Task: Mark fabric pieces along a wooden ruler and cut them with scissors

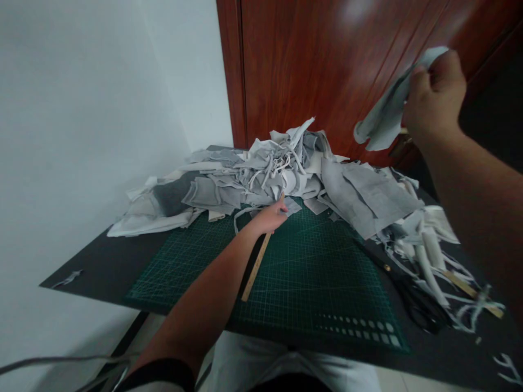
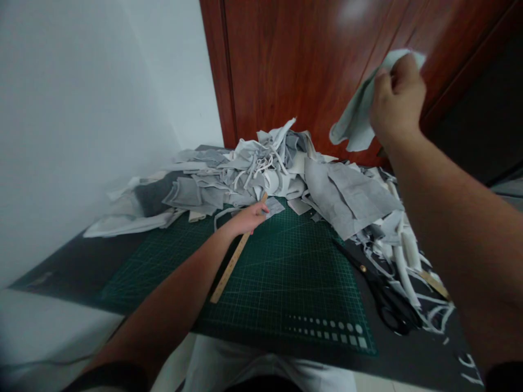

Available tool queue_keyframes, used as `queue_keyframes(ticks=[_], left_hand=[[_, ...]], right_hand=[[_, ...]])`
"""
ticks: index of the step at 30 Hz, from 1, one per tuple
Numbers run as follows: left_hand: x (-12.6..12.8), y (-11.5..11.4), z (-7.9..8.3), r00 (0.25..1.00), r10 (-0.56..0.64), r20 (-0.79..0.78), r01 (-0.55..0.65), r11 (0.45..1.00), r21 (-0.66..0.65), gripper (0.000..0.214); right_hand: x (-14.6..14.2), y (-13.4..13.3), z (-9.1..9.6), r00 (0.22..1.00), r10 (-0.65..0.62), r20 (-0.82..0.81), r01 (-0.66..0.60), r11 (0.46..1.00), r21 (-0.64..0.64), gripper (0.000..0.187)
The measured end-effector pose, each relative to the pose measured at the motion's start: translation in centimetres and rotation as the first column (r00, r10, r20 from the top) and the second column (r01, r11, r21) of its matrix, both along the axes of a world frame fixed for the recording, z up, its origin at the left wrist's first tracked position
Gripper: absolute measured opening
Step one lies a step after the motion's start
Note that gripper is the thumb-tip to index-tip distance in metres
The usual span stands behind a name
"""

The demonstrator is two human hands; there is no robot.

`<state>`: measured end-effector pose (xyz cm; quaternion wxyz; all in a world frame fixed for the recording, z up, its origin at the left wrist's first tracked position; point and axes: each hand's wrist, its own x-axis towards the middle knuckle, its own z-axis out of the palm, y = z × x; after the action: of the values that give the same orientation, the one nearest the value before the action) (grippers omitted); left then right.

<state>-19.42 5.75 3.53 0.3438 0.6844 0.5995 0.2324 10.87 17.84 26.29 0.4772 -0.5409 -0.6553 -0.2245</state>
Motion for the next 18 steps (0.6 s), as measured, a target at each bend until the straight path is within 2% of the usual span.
queue_keyframes(ticks=[1,2,4,5,7,8,10,12,13,14,15,17,18], left_hand=[[0.1,-0.1,0.0,0.998,-0.001,-0.063,0.002,1.000,0.029,0.043],[0.3,-0.2,0.1,0.992,0.001,-0.125,0.007,0.998,0.058,0.050],[0.6,-0.3,0.1,0.972,0.003,-0.235,0.021,0.995,0.100,0.061],[0.7,-0.5,0.1,0.959,0.005,-0.283,0.027,0.993,0.111,0.064],[1.2,-0.8,-0.1,0.932,0.016,-0.361,0.031,0.992,0.125,0.066],[1.4,-1.0,-0.3,0.919,0.021,-0.393,0.033,0.991,0.130,0.066],[1.9,-1.4,-0.6,0.896,0.018,-0.444,0.051,0.989,0.142,0.067],[2.3,-1.8,-0.9,0.879,-0.001,-0.477,0.084,0.985,0.152,0.064],[2.4,-1.9,-0.9,0.874,-0.012,-0.486,0.100,0.983,0.155,0.062],[2.5,-2.1,-1.0,0.870,-0.021,-0.493,0.113,0.981,0.158,0.060],[2.6,-2.2,-0.9,0.868,-0.027,-0.496,0.123,0.979,0.162,0.059],[2.5,-2.3,-0.8,0.865,-0.033,-0.500,0.133,0.977,0.167,0.056],[2.4,-2.3,-0.7,0.863,-0.033,-0.504,0.132,0.978,0.162,0.052]], right_hand=[[-0.5,0.7,-0.5,0.999,-0.027,-0.021,0.026,0.998,-0.058,0.056],[-1.1,1.4,-1.4,0.997,-0.064,0.031,0.069,0.980,-0.186,0.054],[-2.6,2.7,-3.8,0.975,-0.111,0.193,0.185,0.888,-0.422,0.049],[-3.3,3.3,-5.1,0.961,-0.112,0.254,0.229,0.838,-0.495,0.045],[-5.0,4.0,-7.7,0.941,-0.080,0.330,0.273,0.755,-0.596,0.035],[-6.0,4.1,-8.8,0.935,-0.053,0.350,0.275,0.730,-0.625,0.031],[-8.9,3.7,-10.4,0.919,0.017,0.394,0.259,0.728,-0.635,0.028],[-13.1,2.4,-11.5,0.892,0.132,0.432,0.163,0.798,-0.581,0.031],[-15.6,1.4,-11.9,0.873,0.208,0.441,0.095,0.814,-0.573,0.031],[-18.4,0.3,-12.2,0.843,0.300,0.447,0.025,0.807,-0.590,0.029],[-21.4,-1.0,-12.6,0.796,0.410,0.446,-0.065,0.790,-0.610,0.028],[-27.2,-3.8,-13.4,0.597,0.694,0.403,-0.343,0.675,-0.653,0.032],[-30.0,-5.1,-13.9,0.504,0.771,0.390,-0.435,0.617,-0.656,0.037]])
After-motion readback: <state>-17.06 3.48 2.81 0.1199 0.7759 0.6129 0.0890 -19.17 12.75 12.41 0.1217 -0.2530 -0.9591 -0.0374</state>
